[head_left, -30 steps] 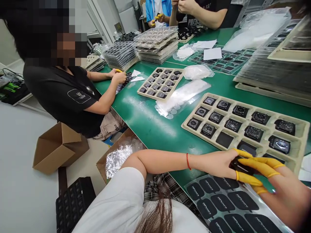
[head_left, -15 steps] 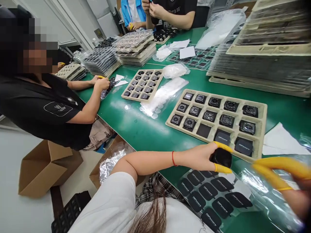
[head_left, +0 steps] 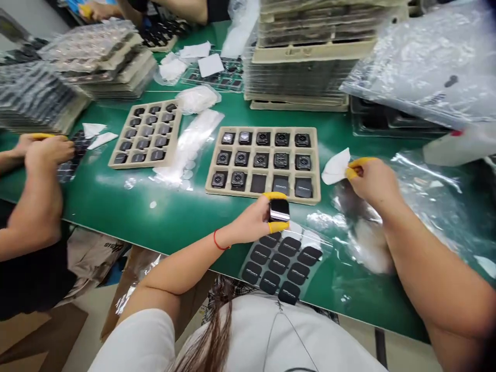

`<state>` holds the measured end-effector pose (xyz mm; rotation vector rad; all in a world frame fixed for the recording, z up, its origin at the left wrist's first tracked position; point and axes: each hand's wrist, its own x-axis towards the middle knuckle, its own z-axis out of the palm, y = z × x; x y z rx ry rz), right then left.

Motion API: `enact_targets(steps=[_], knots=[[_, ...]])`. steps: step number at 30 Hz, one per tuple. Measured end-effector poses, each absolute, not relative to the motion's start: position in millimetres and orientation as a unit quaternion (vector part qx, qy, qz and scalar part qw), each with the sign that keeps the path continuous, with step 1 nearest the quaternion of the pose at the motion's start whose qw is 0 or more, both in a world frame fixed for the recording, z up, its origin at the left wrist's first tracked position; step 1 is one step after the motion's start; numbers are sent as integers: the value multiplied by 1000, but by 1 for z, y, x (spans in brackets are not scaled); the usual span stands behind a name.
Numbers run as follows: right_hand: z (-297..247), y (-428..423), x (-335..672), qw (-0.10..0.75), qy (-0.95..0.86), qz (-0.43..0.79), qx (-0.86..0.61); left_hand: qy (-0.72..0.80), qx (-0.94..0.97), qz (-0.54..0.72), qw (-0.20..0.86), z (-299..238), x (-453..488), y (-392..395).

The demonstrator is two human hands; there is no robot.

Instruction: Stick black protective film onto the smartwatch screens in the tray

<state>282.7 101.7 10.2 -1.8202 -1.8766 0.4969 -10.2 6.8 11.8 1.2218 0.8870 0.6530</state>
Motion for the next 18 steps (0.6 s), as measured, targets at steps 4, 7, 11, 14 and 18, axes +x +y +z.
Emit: enact_targets(steps=[4, 7, 11, 14, 18], knots=[[27, 57, 245, 272, -782, 172, -534, 420, 535, 283, 677, 8, -6, 8], [29, 23, 205, 303, -881, 177, -316, 416, 600, 281, 623, 6, -3, 6], [20, 9, 179, 355, -872, 119, -315, 421, 612, 270, 613, 0, -4, 3], [15, 14, 184, 365, -878, 80, -298, 406, 613, 292, 611, -4, -5, 0], [16, 36, 206, 365, -827, 16, -428, 407, 607, 328, 599, -4, -4, -4]])
